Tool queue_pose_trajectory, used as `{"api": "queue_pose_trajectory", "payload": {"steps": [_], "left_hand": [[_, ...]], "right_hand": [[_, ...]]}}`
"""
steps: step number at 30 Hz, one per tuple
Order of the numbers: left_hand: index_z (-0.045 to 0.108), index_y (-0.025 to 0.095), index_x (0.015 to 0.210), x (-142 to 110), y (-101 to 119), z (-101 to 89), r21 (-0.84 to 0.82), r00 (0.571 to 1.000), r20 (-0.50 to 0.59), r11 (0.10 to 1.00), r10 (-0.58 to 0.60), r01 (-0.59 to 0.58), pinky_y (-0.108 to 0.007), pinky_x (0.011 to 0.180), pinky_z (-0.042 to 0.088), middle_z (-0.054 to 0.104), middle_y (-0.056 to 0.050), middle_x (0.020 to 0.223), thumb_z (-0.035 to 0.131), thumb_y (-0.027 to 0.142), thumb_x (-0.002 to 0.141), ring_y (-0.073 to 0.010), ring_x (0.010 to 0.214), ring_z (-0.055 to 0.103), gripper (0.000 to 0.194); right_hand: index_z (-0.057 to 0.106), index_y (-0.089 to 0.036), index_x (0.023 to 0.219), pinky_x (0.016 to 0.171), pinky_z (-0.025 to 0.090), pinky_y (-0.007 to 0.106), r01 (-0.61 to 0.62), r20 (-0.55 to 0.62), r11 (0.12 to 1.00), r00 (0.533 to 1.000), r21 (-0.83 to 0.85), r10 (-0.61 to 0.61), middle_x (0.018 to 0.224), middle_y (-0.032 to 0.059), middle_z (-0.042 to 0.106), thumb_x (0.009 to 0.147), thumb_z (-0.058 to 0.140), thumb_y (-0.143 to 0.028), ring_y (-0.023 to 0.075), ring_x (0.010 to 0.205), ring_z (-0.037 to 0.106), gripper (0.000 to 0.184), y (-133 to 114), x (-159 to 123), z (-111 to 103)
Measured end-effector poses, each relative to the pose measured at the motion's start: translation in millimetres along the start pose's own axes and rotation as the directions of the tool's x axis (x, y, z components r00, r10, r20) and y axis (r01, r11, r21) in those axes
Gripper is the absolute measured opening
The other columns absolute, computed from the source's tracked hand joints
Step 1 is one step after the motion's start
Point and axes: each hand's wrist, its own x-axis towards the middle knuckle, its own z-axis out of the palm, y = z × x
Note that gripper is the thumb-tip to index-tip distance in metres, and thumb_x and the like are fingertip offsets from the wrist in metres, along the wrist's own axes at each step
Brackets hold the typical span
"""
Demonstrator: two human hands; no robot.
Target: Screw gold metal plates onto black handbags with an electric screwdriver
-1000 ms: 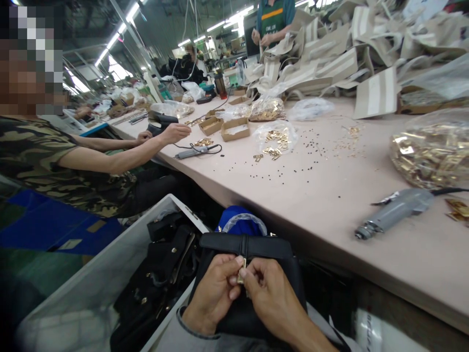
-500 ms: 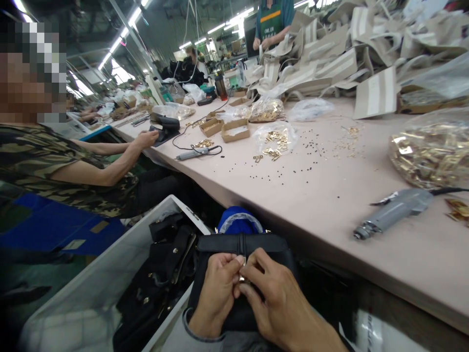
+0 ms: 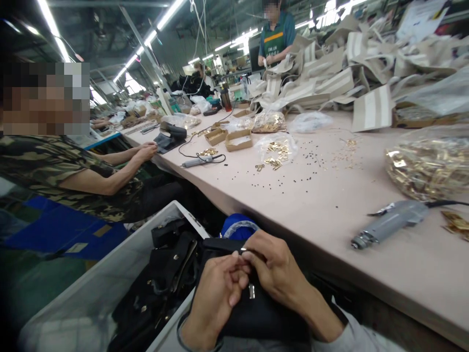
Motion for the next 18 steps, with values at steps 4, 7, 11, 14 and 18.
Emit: {"api": "queue_pose_trajectory", "payload": {"steps": [4, 7, 11, 14, 18], "left_hand": [[0.07, 0.012, 0.102, -4.6, 7.6, 2.9, 0.404, 0.896, -0.075, 0.835, 0.438, -0.374, -0.019, 0.049, 0.047, 0.07, -0.005, 0.071, 0.073, 0.032, 0.083, -0.0111, 0.051, 0.063, 0.028], [0.073, 0.014, 0.112, 3.3, 15.4, 5.4, 0.452, 0.884, 0.095, 0.771, 0.458, -0.448, -0.022, 0.054, 0.053, 0.076, -0.011, 0.102, 0.067, 0.021, 0.084, -0.0122, 0.056, 0.069, 0.029], [0.077, 0.01, 0.102, 18.7, 17.7, 5.4, 0.367, 0.894, 0.19, 0.815, 0.406, -0.448, -0.019, 0.044, 0.044, 0.077, -0.011, 0.088, 0.063, 0.014, 0.082, -0.0081, 0.045, 0.059, 0.025], [0.079, 0.008, 0.098, 27.3, 12.7, 2.3, 0.278, 0.916, 0.16, 0.874, 0.367, -0.398, -0.019, 0.038, 0.034, 0.077, -0.011, 0.078, 0.067, 0.015, 0.077, -0.0056, 0.039, 0.048, 0.025], [0.079, 0.006, 0.096, 33.7, 6.6, -1.5, 0.222, 0.932, 0.118, 0.906, 0.343, -0.361, -0.019, 0.036, 0.031, 0.076, -0.011, 0.072, 0.069, 0.016, 0.074, -0.006, 0.036, 0.046, 0.026]], "right_hand": [[0.073, -0.017, 0.088, 0.063, 0.046, 0.026, -0.322, 0.085, 0.924, 0.947, 0.205, 0.31, 0.075, 0.002, 0.066, 0.095, 0.067, -0.031, 0.0143, 0.068, 0.059, 0.016, 6.4, 22.3, -14.0], [0.073, -0.014, 0.09, 0.056, 0.043, 0.024, -0.434, 0.158, 0.84, 0.901, 0.326, 0.404, 0.066, 0.001, 0.064, 0.092, 0.07, -0.038, 0.0124, 0.059, 0.056, 0.024, 19.8, 29.3, -15.1], [0.072, -0.013, 0.087, 0.055, 0.044, 0.024, -0.501, 0.19, 0.757, 0.864, 0.42, 0.467, 0.063, 0.0023, 0.065, 0.087, 0.076, -0.044, 0.0117, 0.055, 0.056, 0.032, 33.4, 31.2, -10.0], [0.071, -0.012, 0.08, 0.052, 0.043, 0.023, -0.529, 0.204, 0.708, 0.844, 0.467, 0.496, 0.057, 0.002, 0.063, 0.082, 0.08, -0.048, 0.0107, 0.05, 0.054, 0.037, 34.6, 32.7, -6.6], [0.071, -0.012, 0.076, 0.05, 0.042, 0.023, -0.541, 0.205, 0.679, 0.833, 0.496, 0.513, 0.055, 0.0015, 0.061, 0.078, 0.083, -0.052, 0.01, 0.048, 0.051, 0.042, 31.4, 36.1, -3.2]]}}
